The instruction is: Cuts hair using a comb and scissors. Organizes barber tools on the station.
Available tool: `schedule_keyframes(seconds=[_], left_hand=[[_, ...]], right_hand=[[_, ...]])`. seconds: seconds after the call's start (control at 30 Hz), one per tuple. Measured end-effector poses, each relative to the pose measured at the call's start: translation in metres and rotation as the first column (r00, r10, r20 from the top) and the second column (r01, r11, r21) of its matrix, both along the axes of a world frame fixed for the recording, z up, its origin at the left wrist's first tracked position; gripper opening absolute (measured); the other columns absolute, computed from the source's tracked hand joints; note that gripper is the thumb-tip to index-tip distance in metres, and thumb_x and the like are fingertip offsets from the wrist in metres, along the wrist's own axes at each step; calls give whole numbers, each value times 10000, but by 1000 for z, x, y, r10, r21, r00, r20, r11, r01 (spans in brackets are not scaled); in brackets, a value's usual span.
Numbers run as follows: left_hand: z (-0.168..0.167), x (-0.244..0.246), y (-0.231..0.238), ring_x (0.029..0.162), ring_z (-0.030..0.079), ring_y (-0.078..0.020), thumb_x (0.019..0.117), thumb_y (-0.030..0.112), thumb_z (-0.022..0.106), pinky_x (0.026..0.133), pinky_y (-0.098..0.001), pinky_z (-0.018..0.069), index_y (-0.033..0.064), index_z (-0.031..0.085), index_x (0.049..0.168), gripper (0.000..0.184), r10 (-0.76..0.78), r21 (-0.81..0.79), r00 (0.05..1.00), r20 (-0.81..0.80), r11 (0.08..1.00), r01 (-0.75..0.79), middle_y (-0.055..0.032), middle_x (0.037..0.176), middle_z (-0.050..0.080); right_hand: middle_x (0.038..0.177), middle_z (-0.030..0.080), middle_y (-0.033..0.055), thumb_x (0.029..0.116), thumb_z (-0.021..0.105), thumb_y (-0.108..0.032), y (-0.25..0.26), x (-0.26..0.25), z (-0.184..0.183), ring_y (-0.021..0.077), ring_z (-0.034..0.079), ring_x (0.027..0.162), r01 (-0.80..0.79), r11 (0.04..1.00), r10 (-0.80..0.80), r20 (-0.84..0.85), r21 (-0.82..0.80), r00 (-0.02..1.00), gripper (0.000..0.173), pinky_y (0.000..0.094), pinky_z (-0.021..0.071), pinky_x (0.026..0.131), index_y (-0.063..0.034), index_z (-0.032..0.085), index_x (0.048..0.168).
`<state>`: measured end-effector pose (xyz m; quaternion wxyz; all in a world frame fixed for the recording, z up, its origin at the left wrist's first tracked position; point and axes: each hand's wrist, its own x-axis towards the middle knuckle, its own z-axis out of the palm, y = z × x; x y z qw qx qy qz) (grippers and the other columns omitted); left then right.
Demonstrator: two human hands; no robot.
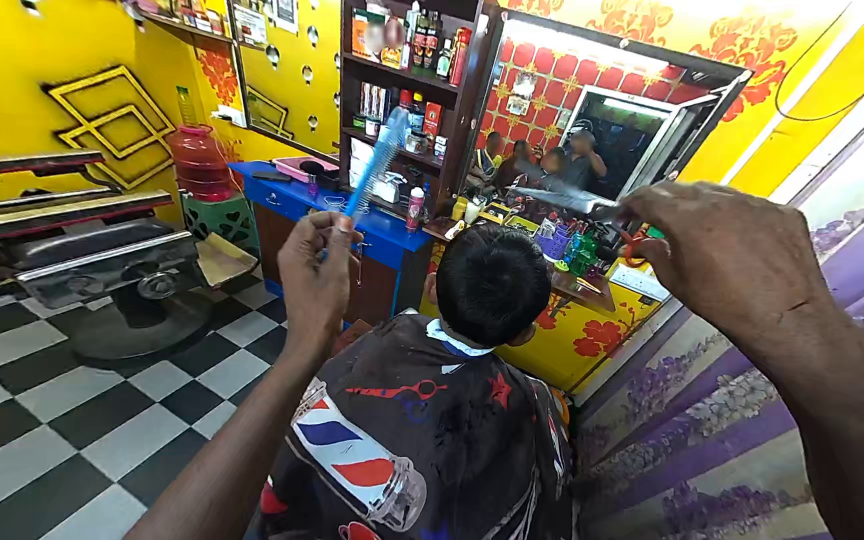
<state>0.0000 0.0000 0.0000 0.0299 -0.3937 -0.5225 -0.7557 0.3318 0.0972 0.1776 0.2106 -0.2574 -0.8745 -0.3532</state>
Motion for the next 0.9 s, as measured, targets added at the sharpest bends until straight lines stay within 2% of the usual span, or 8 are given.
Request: schedule_keyframes(seconds=[0.07, 0.13, 0.2, 0.23, 0.3, 0.47, 0.77, 0.9], left_hand=[[1, -1, -3, 717, 659, -64, 1075, 243, 540, 642, -236, 565, 36, 618, 1191, 249, 74, 73, 993, -92, 995, -67, 2, 935, 705], [13, 7, -9, 793, 682, -71, 1058, 199, 574, 753, -265, 582, -9, 660, 1161, 247, 170, 152, 921, -352, 981, -123, -42, 968, 722], [37, 28, -17, 905, 681, -170, 1019, 175, 632, 922, -436, 460, -1, 733, 1106, 221, 230, 206, 743, -629, 970, -126, -113, 985, 751], [50, 40, -19, 934, 671, -206, 1010, 202, 649, 935, -483, 414, 55, 764, 1092, 204, 226, 195, 643, -732, 973, -120, -101, 979, 759], [69, 59, -18, 966, 658, -232, 1015, 265, 643, 924, -504, 382, 155, 787, 1096, 198, 180, 129, 497, -849, 982, -135, -45, 956, 760], [53, 48, -12, 996, 613, -264, 1038, 313, 585, 931, -520, 339, 205, 783, 1096, 233, 14, -38, 402, -915, 992, -121, -12, 906, 730], [-17, 31, -26, 1062, 574, -281, 1042, 149, 562, 970, -497, 301, 218, 748, 1114, 211, 109, 69, 304, -946, 988, -140, -35, 962, 726], [-20, 29, -26, 1076, 592, -251, 1042, 159, 565, 982, -478, 322, 192, 753, 1097, 199, 56, 53, 292, -955, 998, -20, -29, 995, 736]], right_hand=[[1147, 692, 236, 941, 651, 27, 12, 11, -13, 490, 675, 978, -24, 998, 12, -217, -50, 976, 283, 660, 507, 709, -11, 677, 1220], [1093, 707, 234, 967, 611, 4, 27, 21, -26, 479, 687, 923, -69, 988, 12, -383, -135, 924, 226, 683, 497, 706, -12, 682, 1181], [1183, 686, 242, 963, 660, -56, 40, 29, -42, 458, 681, 1007, -121, 971, 13, -456, -207, 890, 281, 665, 522, 809, 1, 662, 1237], [1236, 653, 244, 941, 686, -55, 44, 32, -50, 452, 656, 1066, -148, 961, 21, -473, -233, 881, 324, 653, 517, 857, 12, 644, 1255], [1185, 701, 207, 929, 638, 7, 49, 36, -70, 392, 690, 1035, -202, 951, 40, -555, -234, 831, 219, 601, 544, 819, 7, 697, 1139], [1102, 725, 182, 944, 628, -7, 41, 57, -123, 332, 713, 952, -211, 929, -37, -642, -305, 766, 150, 550, 562, 753, -16, 710, 1070], [1018, 730, 134, 905, 691, -10, 23, 87, -191, 206, 694, 725, -190, 854, -226, -675, -484, 703, 127, 405, 572, 592, -21, 711, 1030], [1039, 729, 124, 904, 682, 21, 17, 86, -201, 211, 709, 772, -195, 835, -249, -671, -514, 699, 136, 399, 587, 610, -27, 714, 1027]])
